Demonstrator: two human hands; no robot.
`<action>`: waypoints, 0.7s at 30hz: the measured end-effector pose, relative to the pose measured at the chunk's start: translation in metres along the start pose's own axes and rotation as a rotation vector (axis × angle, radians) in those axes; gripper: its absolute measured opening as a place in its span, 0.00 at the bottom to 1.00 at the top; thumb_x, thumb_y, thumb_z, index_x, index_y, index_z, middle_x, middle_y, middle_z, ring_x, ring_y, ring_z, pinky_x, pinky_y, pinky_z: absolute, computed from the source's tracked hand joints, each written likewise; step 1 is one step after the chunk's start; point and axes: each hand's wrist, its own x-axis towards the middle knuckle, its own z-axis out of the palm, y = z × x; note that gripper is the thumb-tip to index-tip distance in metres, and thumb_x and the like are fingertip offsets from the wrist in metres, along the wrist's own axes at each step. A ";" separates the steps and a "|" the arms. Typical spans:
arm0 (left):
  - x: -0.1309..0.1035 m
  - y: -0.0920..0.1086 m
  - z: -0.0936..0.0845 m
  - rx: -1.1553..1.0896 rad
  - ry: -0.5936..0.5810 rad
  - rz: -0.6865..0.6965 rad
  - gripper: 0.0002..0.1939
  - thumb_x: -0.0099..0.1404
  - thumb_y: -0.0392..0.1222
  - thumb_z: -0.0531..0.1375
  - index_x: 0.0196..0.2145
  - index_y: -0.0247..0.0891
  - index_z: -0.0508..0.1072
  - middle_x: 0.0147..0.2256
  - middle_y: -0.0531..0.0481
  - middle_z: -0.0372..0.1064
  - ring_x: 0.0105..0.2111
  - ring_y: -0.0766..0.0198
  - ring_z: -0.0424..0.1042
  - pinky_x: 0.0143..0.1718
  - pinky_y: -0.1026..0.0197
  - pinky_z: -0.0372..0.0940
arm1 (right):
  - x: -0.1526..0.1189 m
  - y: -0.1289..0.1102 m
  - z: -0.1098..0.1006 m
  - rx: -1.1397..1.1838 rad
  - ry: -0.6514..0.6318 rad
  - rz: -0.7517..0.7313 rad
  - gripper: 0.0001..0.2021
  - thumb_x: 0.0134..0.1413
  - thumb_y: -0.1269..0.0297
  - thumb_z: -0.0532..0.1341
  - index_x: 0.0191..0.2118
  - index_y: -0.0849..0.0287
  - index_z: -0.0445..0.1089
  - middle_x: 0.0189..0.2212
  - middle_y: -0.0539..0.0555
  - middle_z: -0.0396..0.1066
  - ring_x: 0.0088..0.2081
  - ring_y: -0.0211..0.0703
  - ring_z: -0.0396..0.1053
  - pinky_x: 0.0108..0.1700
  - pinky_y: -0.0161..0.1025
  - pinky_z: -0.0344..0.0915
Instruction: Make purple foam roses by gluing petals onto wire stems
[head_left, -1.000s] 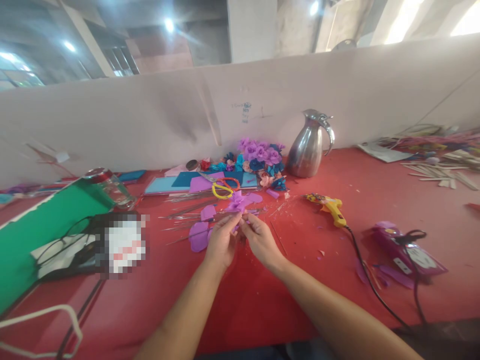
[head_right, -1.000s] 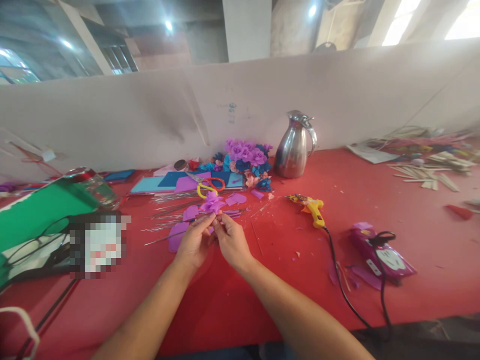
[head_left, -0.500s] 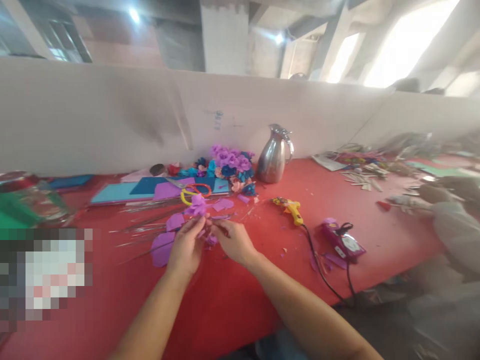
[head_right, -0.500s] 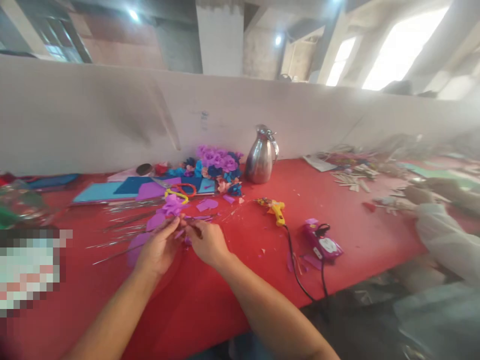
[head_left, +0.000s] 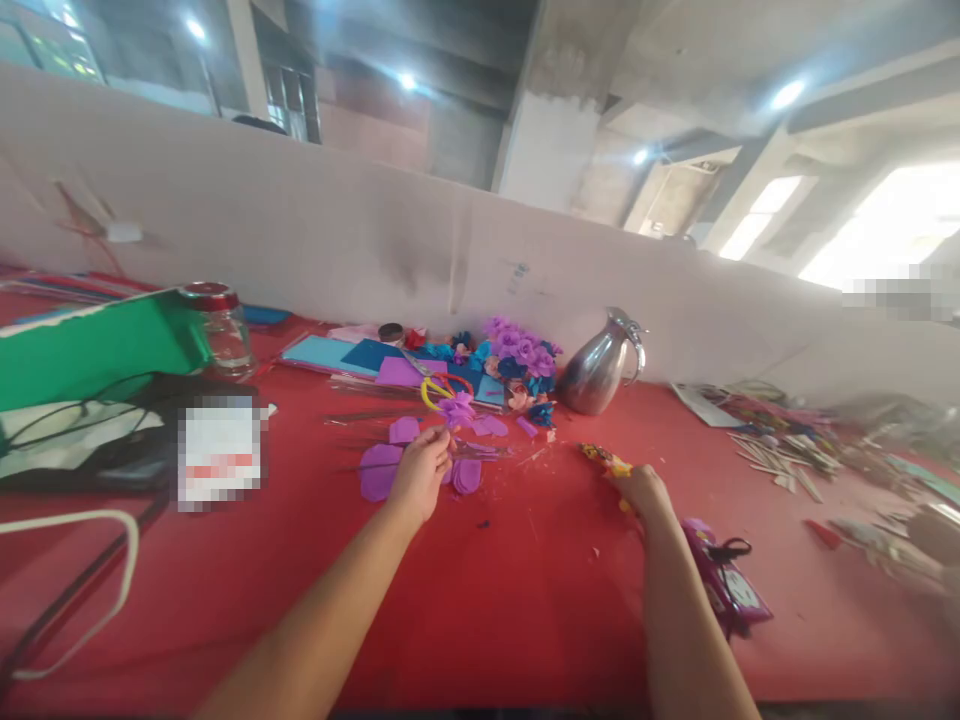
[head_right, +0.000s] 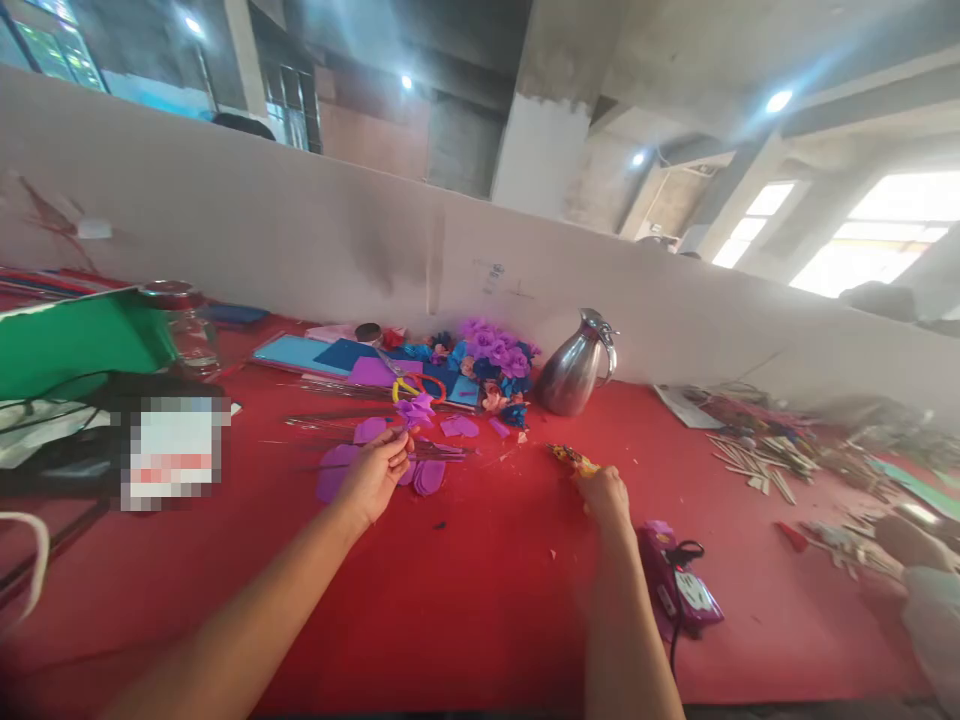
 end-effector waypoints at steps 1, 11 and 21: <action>0.001 0.000 -0.001 -0.006 0.010 0.000 0.11 0.43 0.39 0.67 0.25 0.33 0.70 0.20 0.57 0.63 0.16 0.80 0.49 0.19 0.71 0.44 | 0.001 0.002 0.001 0.065 -0.011 0.026 0.11 0.42 0.58 0.65 0.29 0.61 0.71 0.24 0.60 0.73 0.35 0.55 0.74 0.32 0.40 0.66; 0.001 0.000 -0.002 0.091 0.097 0.060 0.13 0.44 0.43 0.66 0.27 0.37 0.69 0.20 0.56 0.63 0.21 0.73 0.59 0.23 0.69 0.50 | -0.025 -0.022 0.001 0.988 -0.175 -0.022 0.13 0.36 0.59 0.66 0.28 0.57 0.63 0.22 0.46 0.67 0.23 0.36 0.68 0.26 0.33 0.66; -0.001 -0.005 -0.001 0.274 0.085 0.163 0.12 0.50 0.48 0.63 0.26 0.38 0.67 0.23 0.56 0.62 0.22 0.71 0.58 0.24 0.67 0.51 | -0.117 -0.074 0.024 0.996 -0.162 -0.785 0.13 0.54 0.57 0.60 0.40 0.61 0.69 0.24 0.50 0.69 0.22 0.34 0.60 0.25 0.32 0.59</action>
